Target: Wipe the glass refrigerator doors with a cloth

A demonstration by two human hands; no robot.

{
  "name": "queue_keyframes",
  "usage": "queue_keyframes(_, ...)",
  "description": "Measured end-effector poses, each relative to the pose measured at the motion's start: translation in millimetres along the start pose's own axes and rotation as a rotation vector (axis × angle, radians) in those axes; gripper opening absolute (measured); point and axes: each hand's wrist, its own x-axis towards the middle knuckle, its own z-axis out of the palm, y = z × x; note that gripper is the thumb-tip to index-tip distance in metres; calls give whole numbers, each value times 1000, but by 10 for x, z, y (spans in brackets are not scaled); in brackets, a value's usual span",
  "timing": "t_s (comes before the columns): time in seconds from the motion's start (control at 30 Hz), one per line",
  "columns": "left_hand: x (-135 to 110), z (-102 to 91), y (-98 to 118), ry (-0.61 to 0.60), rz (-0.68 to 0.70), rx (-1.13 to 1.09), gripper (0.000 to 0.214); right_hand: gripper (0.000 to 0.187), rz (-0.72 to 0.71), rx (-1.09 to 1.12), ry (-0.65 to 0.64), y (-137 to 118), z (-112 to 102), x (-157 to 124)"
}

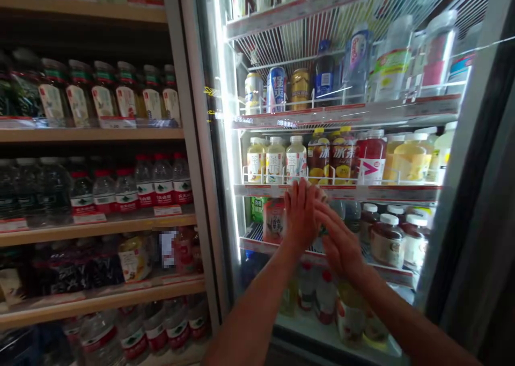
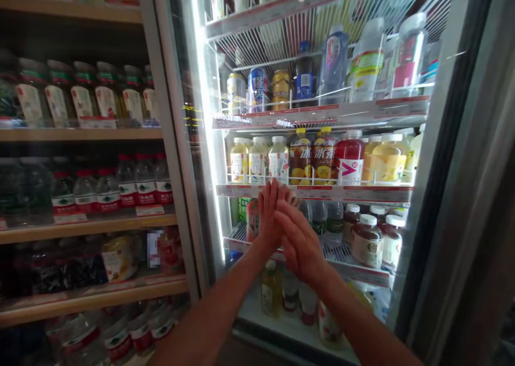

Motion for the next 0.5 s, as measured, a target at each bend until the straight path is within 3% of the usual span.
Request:
queue_keyframes(0.1, -188, -113, -170, -39, 28, 25, 67, 51, 88, -75, -60, -45, 315, 12)
queue_keyframes(0.2, -408, -219, -426, -40, 5, 87, 71, 44, 88, -270, -148, -18, 586, -57)
queue_keyframes(0.3, -542, -232, -508, -38, -6, 126, 74, 36, 62, -400, -118, 63, 674, -106)
queue_keyframes(0.4, -597, -232, -491, -87, -23, 143, 86, 23, -38, -469, -106, 231, 398, -140)
queue_keyframes(0.5, -645, -273, -491, -181, -43, 140, 91, 21, 34, -514, -35, 359, -233, -142)
